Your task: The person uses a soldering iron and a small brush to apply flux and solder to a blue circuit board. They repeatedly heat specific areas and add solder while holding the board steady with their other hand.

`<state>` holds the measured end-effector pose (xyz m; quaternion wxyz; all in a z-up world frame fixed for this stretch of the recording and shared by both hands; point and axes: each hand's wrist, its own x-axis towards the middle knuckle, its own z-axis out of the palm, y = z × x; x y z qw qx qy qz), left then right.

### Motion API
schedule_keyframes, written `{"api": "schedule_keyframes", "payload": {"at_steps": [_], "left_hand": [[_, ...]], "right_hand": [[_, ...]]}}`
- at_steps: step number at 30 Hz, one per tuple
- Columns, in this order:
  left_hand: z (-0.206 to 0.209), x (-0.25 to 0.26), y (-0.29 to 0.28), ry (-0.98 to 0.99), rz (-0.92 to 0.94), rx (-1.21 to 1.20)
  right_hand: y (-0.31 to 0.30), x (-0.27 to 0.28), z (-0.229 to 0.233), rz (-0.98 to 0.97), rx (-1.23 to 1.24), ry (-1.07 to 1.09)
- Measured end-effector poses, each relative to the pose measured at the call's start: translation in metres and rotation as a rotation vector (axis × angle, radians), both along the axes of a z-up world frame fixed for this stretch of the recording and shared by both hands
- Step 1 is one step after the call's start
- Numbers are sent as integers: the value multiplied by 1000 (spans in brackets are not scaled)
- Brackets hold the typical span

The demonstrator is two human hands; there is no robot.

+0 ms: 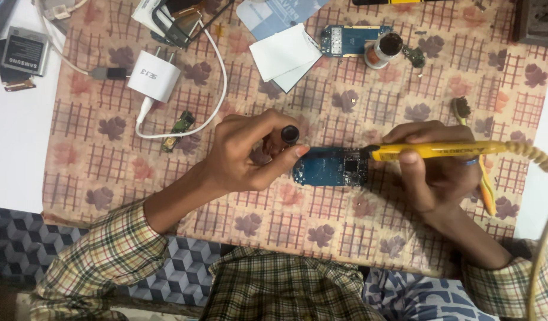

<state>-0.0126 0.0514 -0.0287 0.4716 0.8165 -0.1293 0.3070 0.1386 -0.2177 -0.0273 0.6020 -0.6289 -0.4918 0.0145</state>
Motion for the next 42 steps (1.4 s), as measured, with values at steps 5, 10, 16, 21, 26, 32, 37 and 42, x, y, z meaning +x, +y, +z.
{"api": "schedule_keyframes", "payload": {"at_steps": [5,10,16,21,26,32,37,42], "left_hand": [[-3,0,0,-15,7,32],[-5,0,0,-37,4,39],[-5,0,2,-34,10,52],[-6,1,2,-47,5,60],[-7,0,2,-51,-13,50],[-12,-1,0,-55,-26,56],[-25,4,-5,-185,-82,120],[-27,1,-7,-123,-67,252]], "right_hand": [[7,3,-2,51,93,33],[1,-1,3,-31,5,-14],[1,-4,10,-76,-44,-7],[4,-1,1,-59,86,4],[1,3,-4,-27,39,-25],[3,-3,2,-18,15,-25],[8,-8,22,14,-57,-61],[37,4,44,303,-8,-173]]}}
